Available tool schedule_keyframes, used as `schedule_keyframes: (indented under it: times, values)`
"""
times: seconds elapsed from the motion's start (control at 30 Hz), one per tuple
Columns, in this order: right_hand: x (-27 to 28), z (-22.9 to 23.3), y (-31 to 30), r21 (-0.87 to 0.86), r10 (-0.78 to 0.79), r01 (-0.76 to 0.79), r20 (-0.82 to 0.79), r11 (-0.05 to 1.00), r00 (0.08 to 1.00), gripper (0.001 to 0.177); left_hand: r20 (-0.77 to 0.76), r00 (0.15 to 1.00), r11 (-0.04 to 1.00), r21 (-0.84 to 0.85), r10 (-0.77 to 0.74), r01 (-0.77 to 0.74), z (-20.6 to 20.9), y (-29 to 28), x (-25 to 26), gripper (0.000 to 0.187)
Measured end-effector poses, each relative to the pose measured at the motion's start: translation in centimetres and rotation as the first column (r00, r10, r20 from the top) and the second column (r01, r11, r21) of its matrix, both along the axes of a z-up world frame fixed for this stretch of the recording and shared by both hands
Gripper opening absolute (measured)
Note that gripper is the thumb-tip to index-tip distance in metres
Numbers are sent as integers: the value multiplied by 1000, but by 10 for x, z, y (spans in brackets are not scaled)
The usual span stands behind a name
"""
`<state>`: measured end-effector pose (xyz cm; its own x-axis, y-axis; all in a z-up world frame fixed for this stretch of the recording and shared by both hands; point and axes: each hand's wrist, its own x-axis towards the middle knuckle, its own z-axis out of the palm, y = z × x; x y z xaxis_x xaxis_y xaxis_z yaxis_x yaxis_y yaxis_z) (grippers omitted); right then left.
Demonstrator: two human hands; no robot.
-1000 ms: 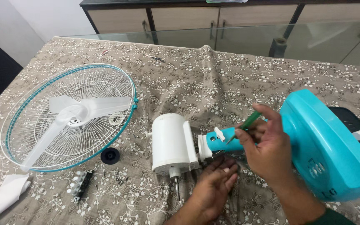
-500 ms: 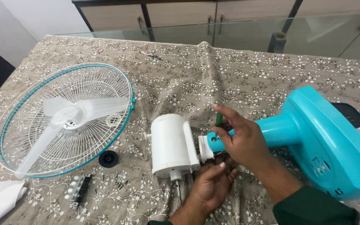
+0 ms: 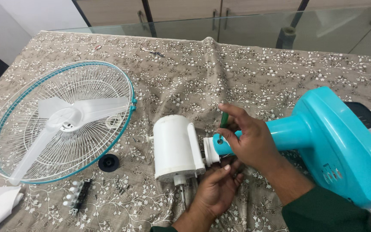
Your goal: The person uses a screwdriver to tighten screws on the motor housing of a disassembled electric fan. The fan cage and blades remain separate on the table while the person adjusts the motor assembly.
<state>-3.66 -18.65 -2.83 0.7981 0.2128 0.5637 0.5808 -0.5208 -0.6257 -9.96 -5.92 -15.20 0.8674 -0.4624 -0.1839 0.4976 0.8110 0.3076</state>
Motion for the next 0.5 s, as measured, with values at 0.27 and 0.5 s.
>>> schedule_keyframes:
  times: [0.27, 0.5]
  values:
    - [-3, 1, -2, -70, -15, 16, 12, 997, 1000, 62, 53, 998, 1000, -15, -24, 24, 6, 1, 0, 42]
    - [-3, 11, -2, 249, 135, -111, -81, 962, 988, 27, 52, 998, 1000, 24, -17, 16, 12, 1, -1, 50]
